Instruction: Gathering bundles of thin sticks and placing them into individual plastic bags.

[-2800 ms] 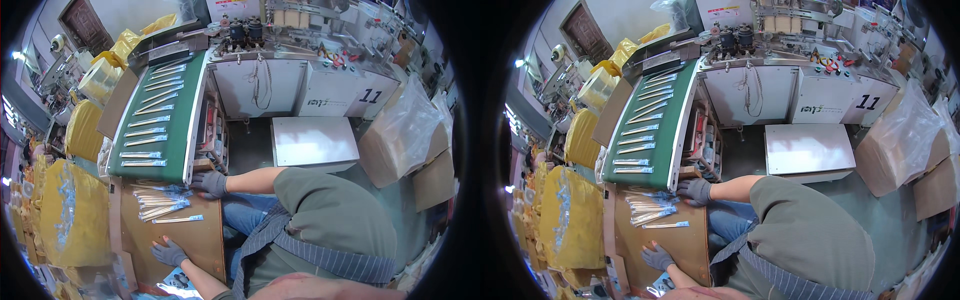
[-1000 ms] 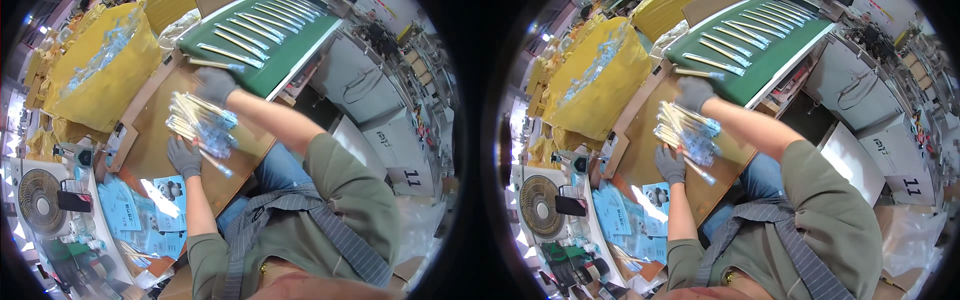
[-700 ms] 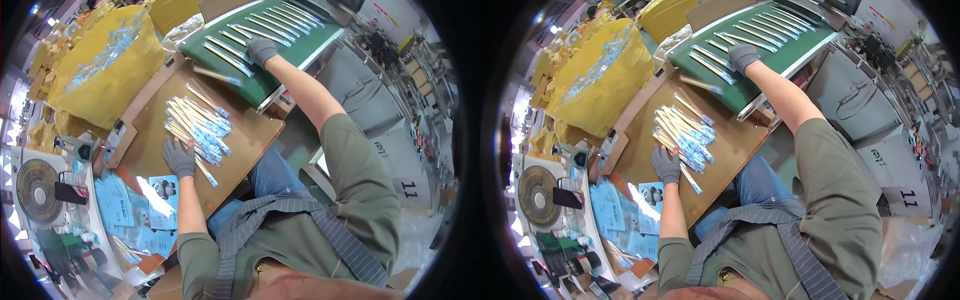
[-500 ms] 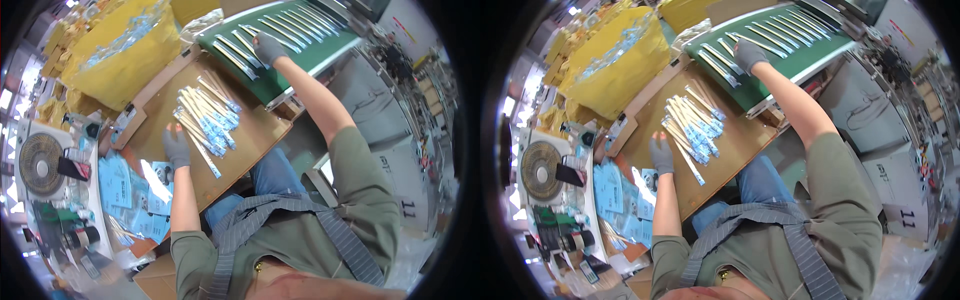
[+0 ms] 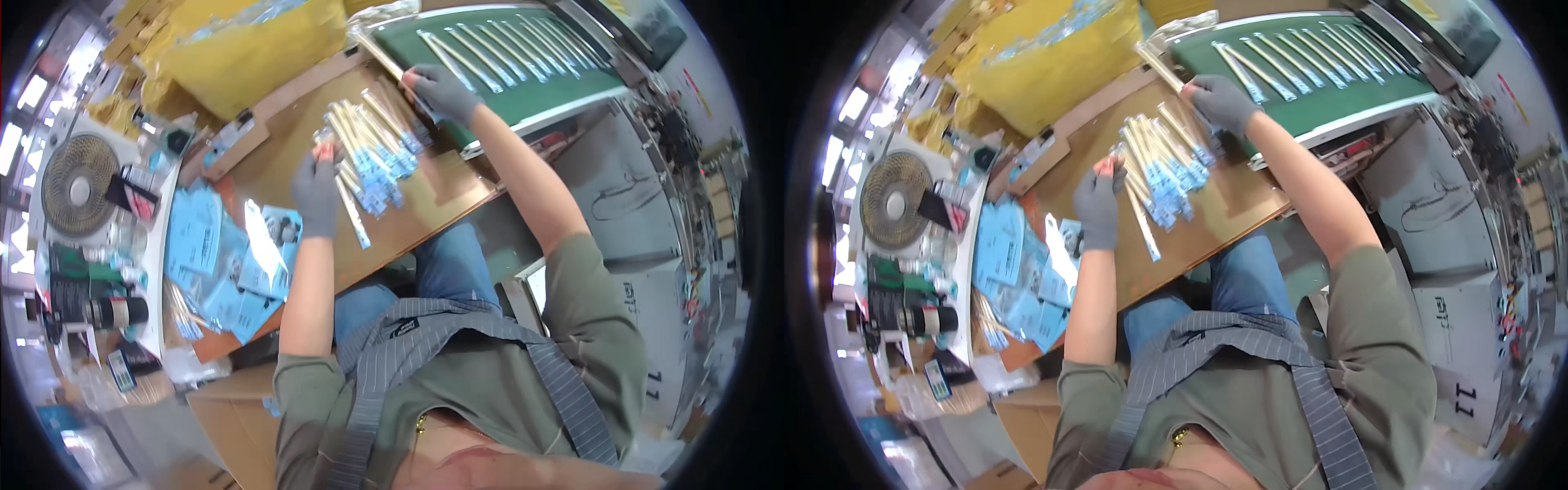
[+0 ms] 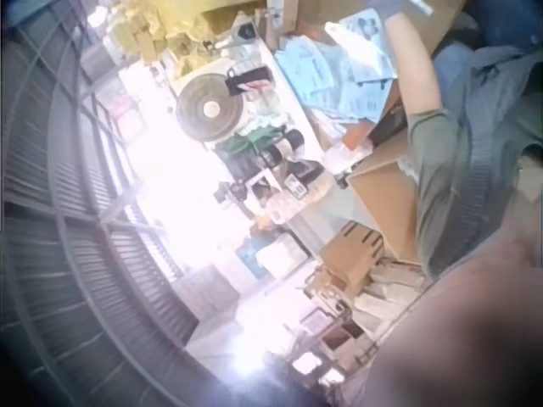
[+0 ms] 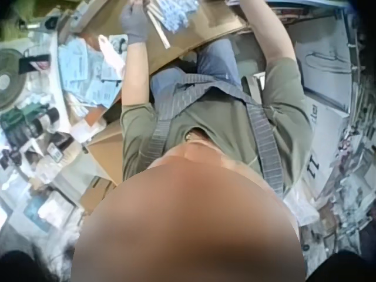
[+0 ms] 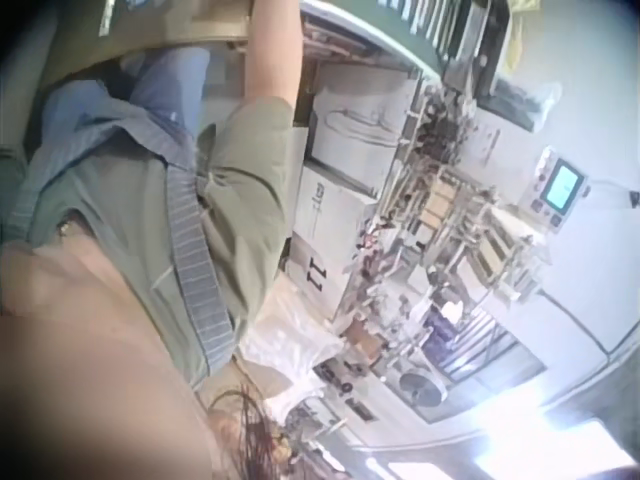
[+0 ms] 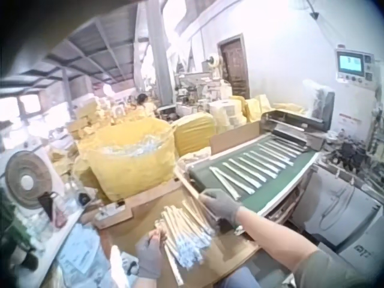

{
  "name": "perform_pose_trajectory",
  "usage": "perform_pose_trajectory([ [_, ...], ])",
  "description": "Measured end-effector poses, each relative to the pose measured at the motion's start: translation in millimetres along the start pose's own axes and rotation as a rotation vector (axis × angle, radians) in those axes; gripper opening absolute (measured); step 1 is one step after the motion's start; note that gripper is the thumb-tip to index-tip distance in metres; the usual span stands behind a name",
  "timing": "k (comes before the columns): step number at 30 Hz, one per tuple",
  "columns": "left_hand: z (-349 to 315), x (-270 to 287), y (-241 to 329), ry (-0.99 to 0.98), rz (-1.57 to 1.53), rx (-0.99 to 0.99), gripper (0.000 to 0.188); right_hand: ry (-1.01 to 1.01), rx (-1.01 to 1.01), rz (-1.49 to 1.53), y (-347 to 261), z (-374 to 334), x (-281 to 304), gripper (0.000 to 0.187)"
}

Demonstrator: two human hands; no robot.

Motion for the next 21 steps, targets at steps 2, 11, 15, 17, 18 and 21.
perform_pose_trajectory([
  [2,-2.6,-5.2,24.7,0.001,-0.122,0.07,0.028,-0.324,-0.082,0.617,-51.6,-54.7,-50.2,0.022],
  [11,-27.7,-7.1,67.7,-0.057,-0.05,-0.1,0.021,0.057,0.158,0.213,-90.7,-133.2,-97.7,0.023],
  [15,-41.8,-1.7,72.6,0.02,0.073,-0.196,0.019,-0.076,0.005,0.356,-95.7,-142.9,-103.8,0.028],
  [17,-46.7,-1.8,73.7,0.031,0.106,-0.238,0.019,-0.057,0.028,0.37,-99.9,-148.5,-104.5,0.028],
  [18,-48.8,-2.4,75.5,0.026,0.082,-0.248,0.018,-0.051,0.028,0.371,-100.0,-151.1,-105.7,0.028],
  [21,-51.9,1.1,77.2,-0.009,0.044,-0.242,0.017,-0.005,0.076,0.374,-103.2,-156.9,-107.6,0.027],
])
Point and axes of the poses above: each hand's wrist, its own z-axis towards the middle knuckle, its own x-axis out of the back of the hand, y = z × x, the point moved 3 cm from there along z, towards the middle knuckle, and after that the axes turned 1 degree about -x, right-handed, at the moved point
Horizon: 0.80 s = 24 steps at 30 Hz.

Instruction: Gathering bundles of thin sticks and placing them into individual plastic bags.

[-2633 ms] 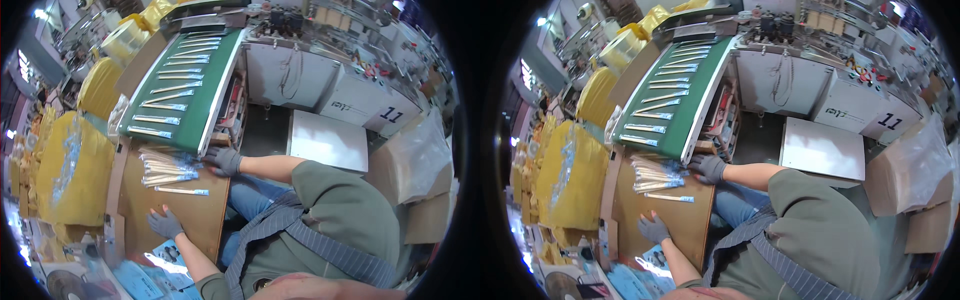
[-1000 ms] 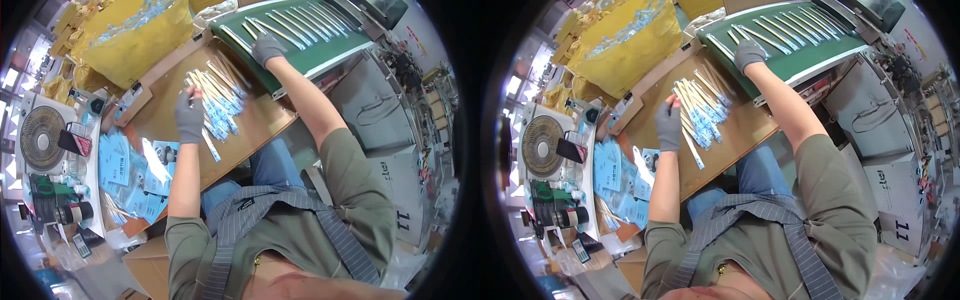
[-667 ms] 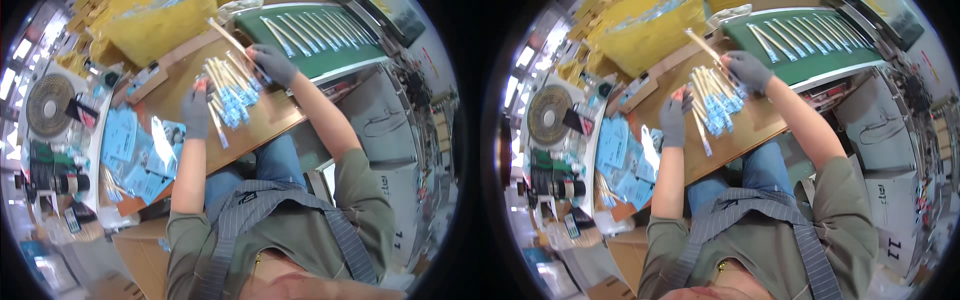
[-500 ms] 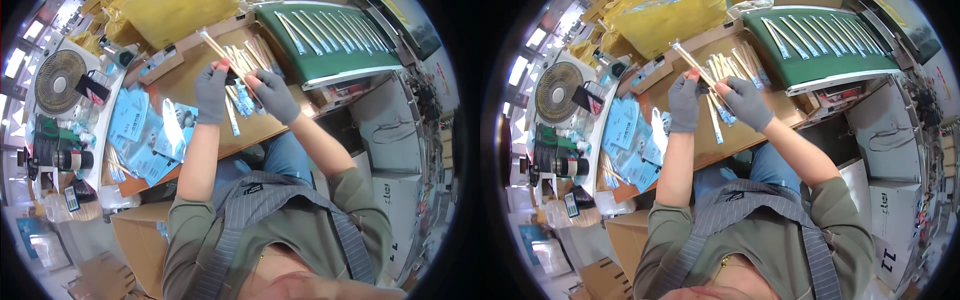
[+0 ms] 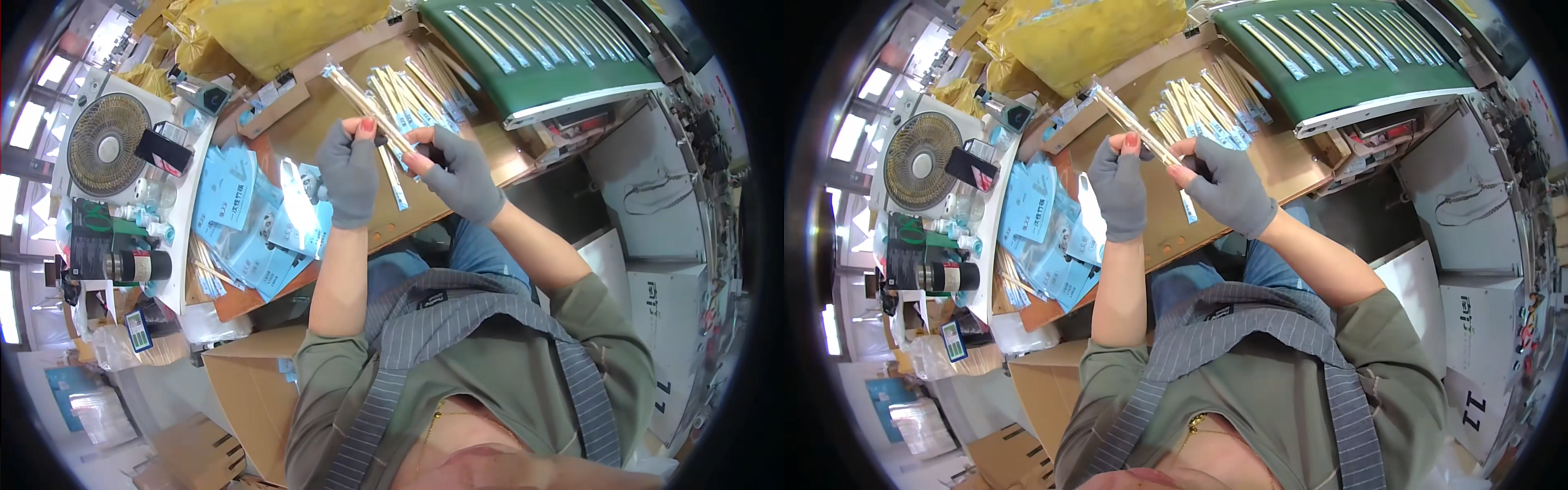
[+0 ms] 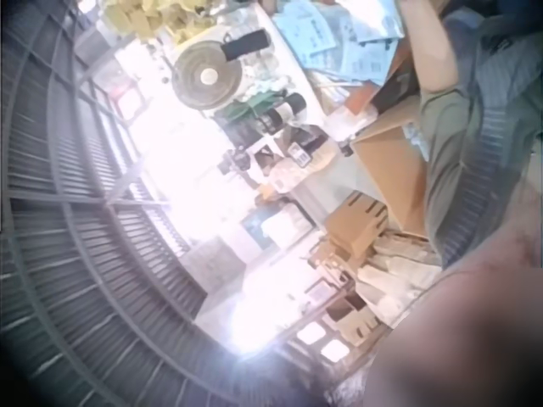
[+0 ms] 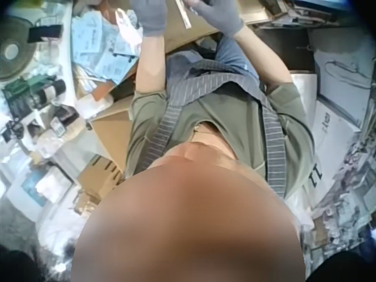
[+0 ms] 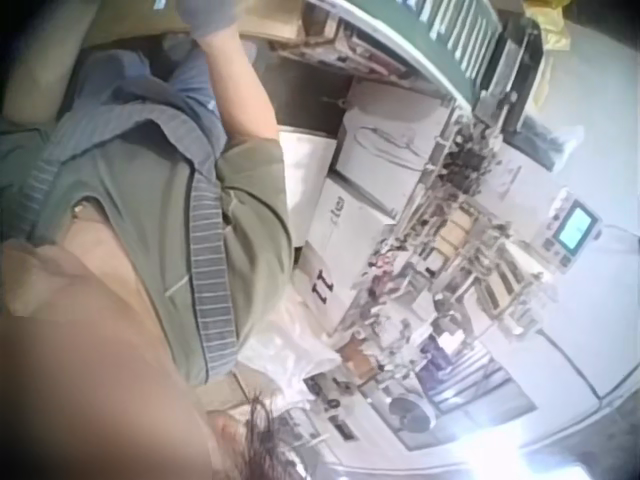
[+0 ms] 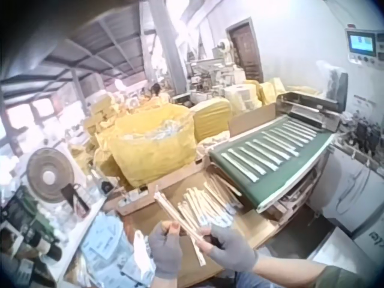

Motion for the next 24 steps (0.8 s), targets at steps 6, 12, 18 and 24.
perform_pose_trajectory([
  [6,18.5,17.5,9.8,0.044,-0.103,0.05,0.023,-0.045,0.057,-0.146,-0.6,-5.1,-0.2,0.025],
  [12,26.1,20.9,8.3,-0.077,0.111,-0.137,0.022,-0.039,0.044,-0.073,10.6,-5.4,-2.7,0.024],
  [18,14.3,28.3,-38.3,0.079,-0.01,0.144,0.019,0.073,-0.094,-0.465,51.4,43.8,15.0,0.038],
  [24,-54.4,113.5,-76.4,-0.24,1.41,0.055,0.046,0.049,0.169,-0.833,85.2,35.1,36.8,0.054],
])
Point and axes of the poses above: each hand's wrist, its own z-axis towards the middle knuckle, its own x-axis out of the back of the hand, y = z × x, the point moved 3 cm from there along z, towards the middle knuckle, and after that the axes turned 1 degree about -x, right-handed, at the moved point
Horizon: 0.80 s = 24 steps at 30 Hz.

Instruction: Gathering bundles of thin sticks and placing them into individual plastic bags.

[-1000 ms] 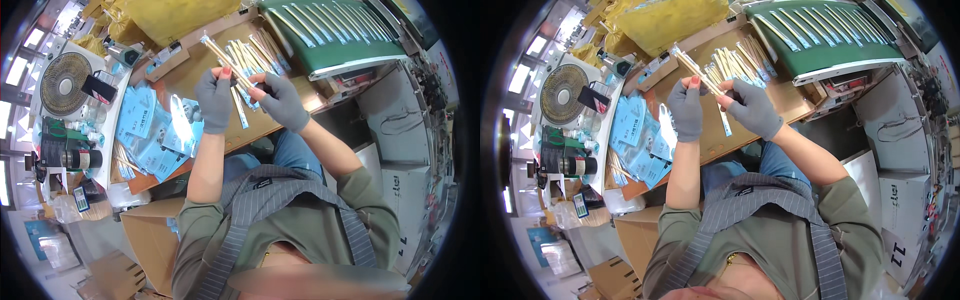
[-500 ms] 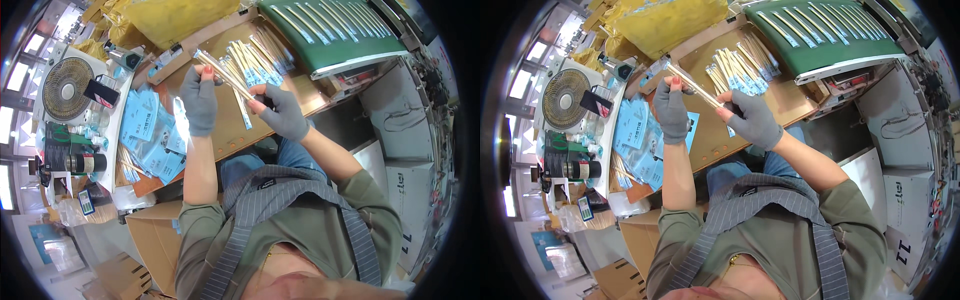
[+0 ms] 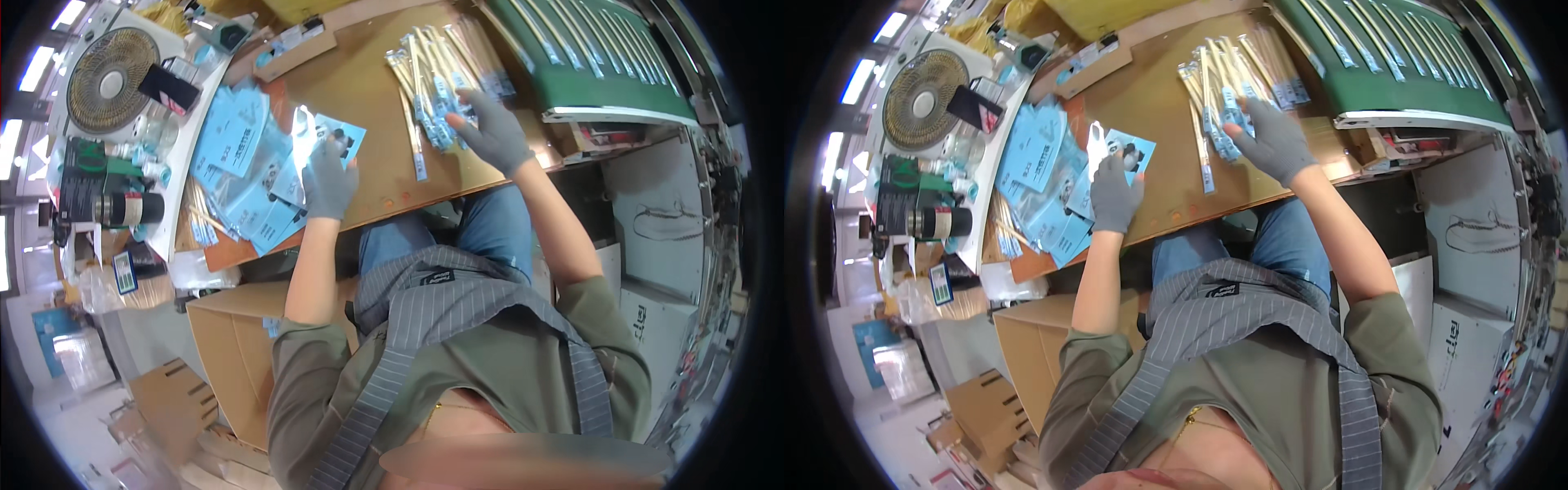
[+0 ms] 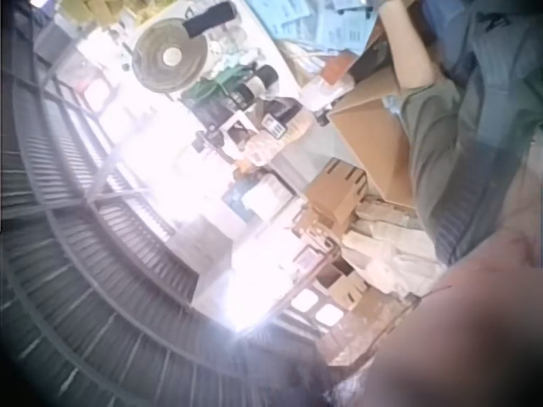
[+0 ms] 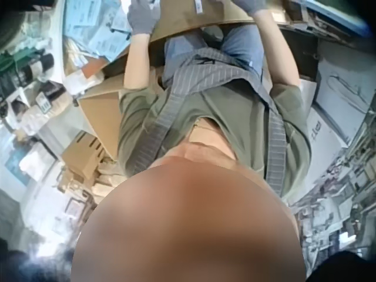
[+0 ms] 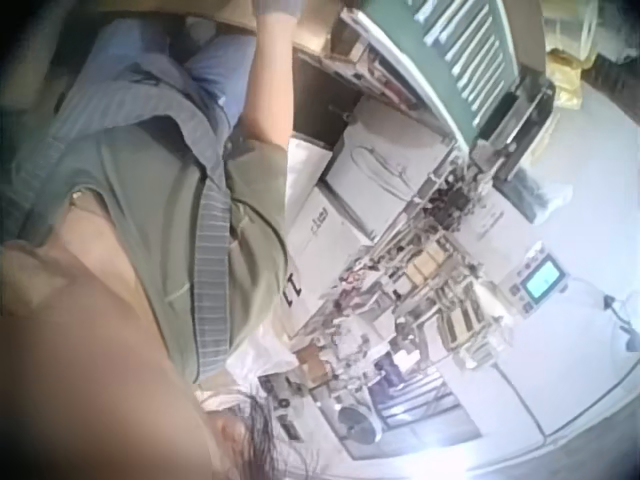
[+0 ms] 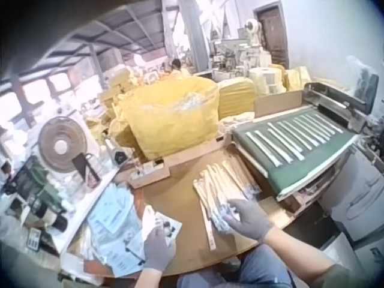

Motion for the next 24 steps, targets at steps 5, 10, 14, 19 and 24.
perform_pose_trajectory([
  [5,-48.9,-31.9,-44.7,-0.136,0.423,-0.094,0.037,-0.307,-0.096,0.307,-14.2,-22.5,-24.5,0.041],
  [10,-26.1,-23.1,-44.2,-0.149,0.217,0.021,0.018,-0.307,-0.061,0.358,-26.2,-24.5,-15.2,0.036],
  [14,-12.5,-18.5,-40.0,-0.288,0.258,0.119,0.034,-0.334,-0.111,0.387,-17.2,-19.0,-7.3,0.032],
  [19,-0.2,-14.4,-6.7,-0.062,-0.028,-0.185,0.058,0.059,0.151,-0.102,33.2,26.1,59.1,0.044],
  [24,35.5,-72.6,35.9,-0.044,-0.406,-0.115,0.059,0.293,-0.167,-0.541,145.3,89.5,140.4,0.052],
])
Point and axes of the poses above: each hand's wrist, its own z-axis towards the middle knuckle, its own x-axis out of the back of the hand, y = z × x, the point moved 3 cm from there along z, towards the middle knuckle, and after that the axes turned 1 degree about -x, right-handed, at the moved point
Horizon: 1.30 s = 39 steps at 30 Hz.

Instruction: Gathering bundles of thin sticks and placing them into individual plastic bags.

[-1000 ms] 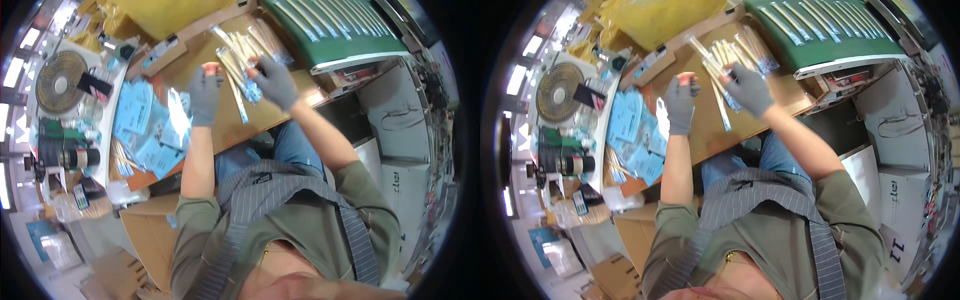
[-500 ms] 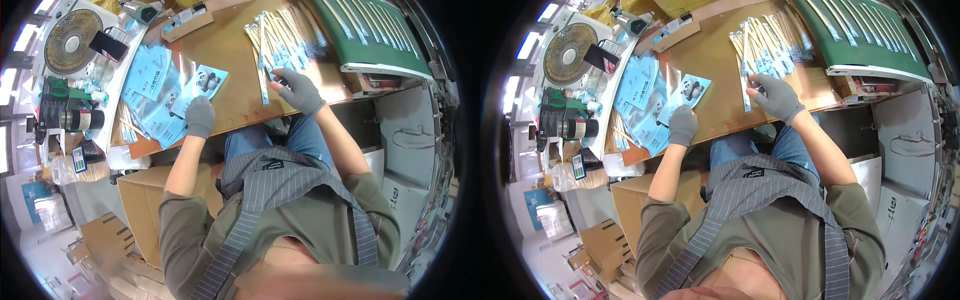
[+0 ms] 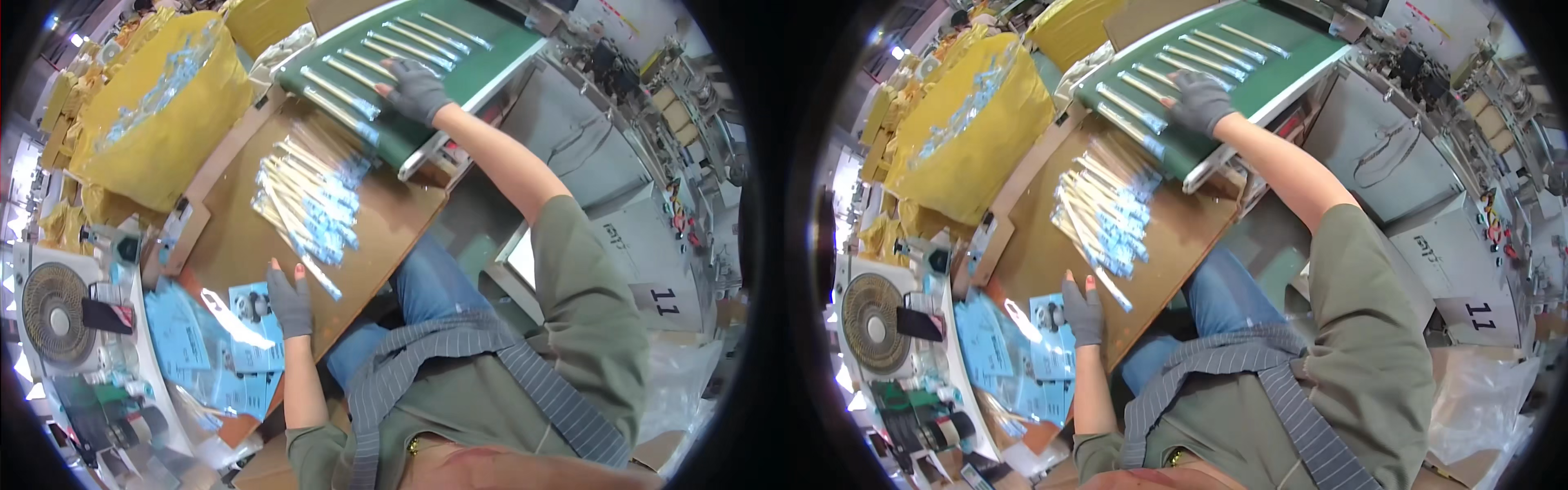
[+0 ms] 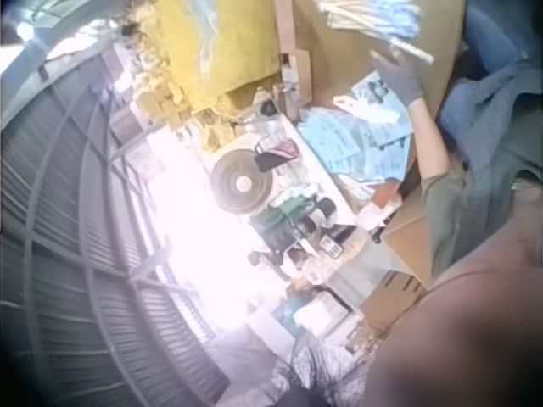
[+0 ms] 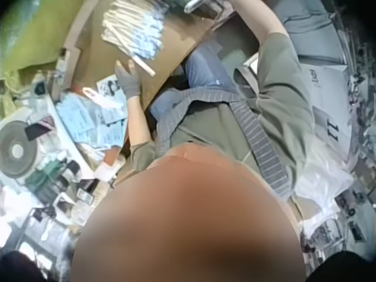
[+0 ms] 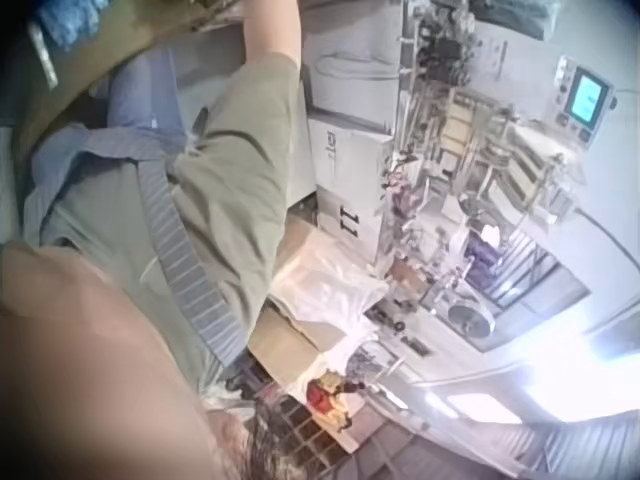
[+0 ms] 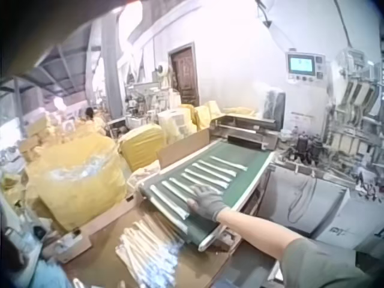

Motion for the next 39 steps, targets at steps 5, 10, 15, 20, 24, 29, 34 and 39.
perform_pose_trajectory([
  [5,24.7,-39.6,14.3,0.121,0.108,-0.033,0.059,-0.162,-0.538,-0.381,139.6,58.9,13.6,0.068],
  [10,47.6,-40.5,41.9,0.108,-0.078,0.088,0.054,-0.329,-0.447,0.04,168.7,73.5,-21.6,0.07],
  [15,83.1,-39.5,45.9,0.134,-0.654,0.577,0.062,-0.444,0.167,0.1,-59.8,23.2,-50.3,0.064],
  [20,116.5,-65.0,28.5,0.208,-0.813,0.717,0.092,-0.591,0.009,0.058,-149.1,-0.6,-125.1,0.08],
  [24,123.9,-68.7,19.7,0.167,-0.781,0.696,0.087,-0.463,-0.624,0.392,-88.1,5.4,-185.3,0.084],
  [29,127.2,-51.5,8.0,0.039,-1.647,0.79,0.072,-0.839,-0.267,0.503,-194.0,-41.2,-173.3,0.087],
  [34,113.4,-13.6,14.8,0.16,-1.267,0.672,0.052,-0.95,-0.571,1.287,-214.3,-68.7,-150.5,0.063],
  [39,108.6,82.4,67.8,0.084,-1.164,0.038,0.055,-0.55,-0.116,1.796,-243.3,-44.2,-44.2,0.078],
])
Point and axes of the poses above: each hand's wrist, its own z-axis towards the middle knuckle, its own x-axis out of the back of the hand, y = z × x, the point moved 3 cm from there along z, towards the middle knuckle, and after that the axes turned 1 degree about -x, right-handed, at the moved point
